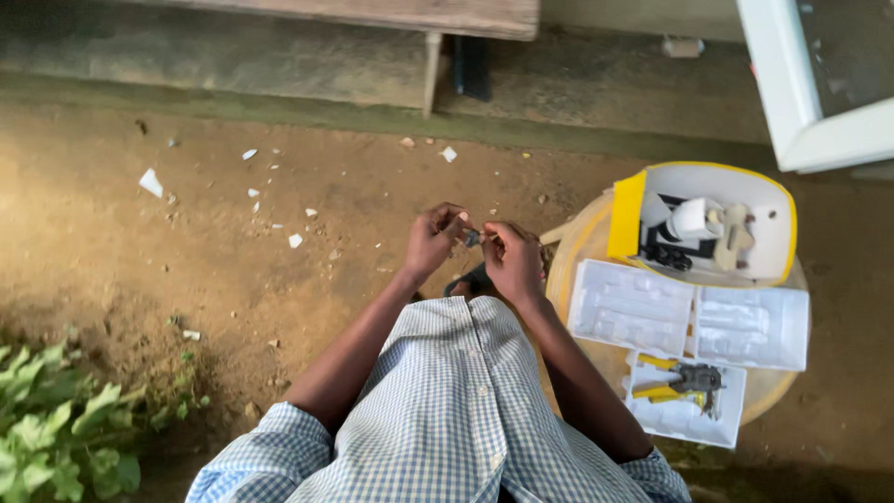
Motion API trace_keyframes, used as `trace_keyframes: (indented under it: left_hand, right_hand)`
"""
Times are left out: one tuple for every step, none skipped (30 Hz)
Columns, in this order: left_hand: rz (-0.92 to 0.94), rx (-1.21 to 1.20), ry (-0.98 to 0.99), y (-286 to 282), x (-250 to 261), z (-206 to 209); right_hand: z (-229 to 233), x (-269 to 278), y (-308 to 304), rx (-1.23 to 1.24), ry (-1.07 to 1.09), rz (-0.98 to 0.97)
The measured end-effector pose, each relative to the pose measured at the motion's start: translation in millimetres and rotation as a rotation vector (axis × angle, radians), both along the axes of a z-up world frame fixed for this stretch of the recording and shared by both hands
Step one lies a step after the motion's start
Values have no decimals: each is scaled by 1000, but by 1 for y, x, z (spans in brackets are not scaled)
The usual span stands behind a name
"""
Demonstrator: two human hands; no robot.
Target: The person assembles various components such as a clock, a camera-like module, and a light bulb using a screwdriver and by hand at an outdoor bench and table.
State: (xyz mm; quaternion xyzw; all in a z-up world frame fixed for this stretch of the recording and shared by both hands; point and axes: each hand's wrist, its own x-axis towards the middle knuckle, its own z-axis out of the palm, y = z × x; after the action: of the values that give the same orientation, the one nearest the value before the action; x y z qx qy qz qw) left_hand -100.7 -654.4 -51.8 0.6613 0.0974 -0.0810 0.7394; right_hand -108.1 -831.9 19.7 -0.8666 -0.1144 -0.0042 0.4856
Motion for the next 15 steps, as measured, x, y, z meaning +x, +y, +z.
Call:
trace_keyframes:
  left_hand:
    - [27, -2, -1, 14, -7, 2]
    - [59, 14, -17, 29, -15, 2]
    - [92, 30, -31, 42, -23, 1]
    - [121, 28, -30, 54, -33, -1]
    - [158, 6, -33, 67, -41, -1]
    - [196, -16, -37, 80, -50, -1]
    - [226, -16, -37, 92, -59, -2]
    - [259, -6, -23, 104, -68, -3]
    - [291, 4, -10, 116, -73, -2]
    - [320, 4, -13, 128, -80, -1]
    - [352, 8, -6, 138, -87, -1]
    - [384, 12, 1, 146, -94, -1]
    - [404, 11, -2, 155, -98, 1]
    - [429, 20, 11, 163, -101, 3]
    - [452, 29, 29, 168, -103, 5]
  right_hand:
    - [2, -4, 14, -40, -7, 59]
    - [5, -8, 28, -42, -8, 86]
    - [5, -12, 40, -20, 6, 135]
    - [6, -17, 52, 2, 20, 184]
    - [9, -20, 64, 0, 17, 212]
    - [12, -22, 76, 0, 5, 247]
    - [14, -26, 87, 0, -6, 285]
    - [16, -30, 98, -1, -6, 314]
    - [20, -32, 109, 3, 6, 327]
    - [23, -33, 119, 6, 18, 341]
    - [25, -35, 127, 4, 16, 367]
    - [27, -36, 134, -5, 29, 384]
    - [30, -36, 142, -15, 42, 396]
    - [32, -33, 150, -17, 38, 416]
    - [32, -30, 156, -28, 44, 436]
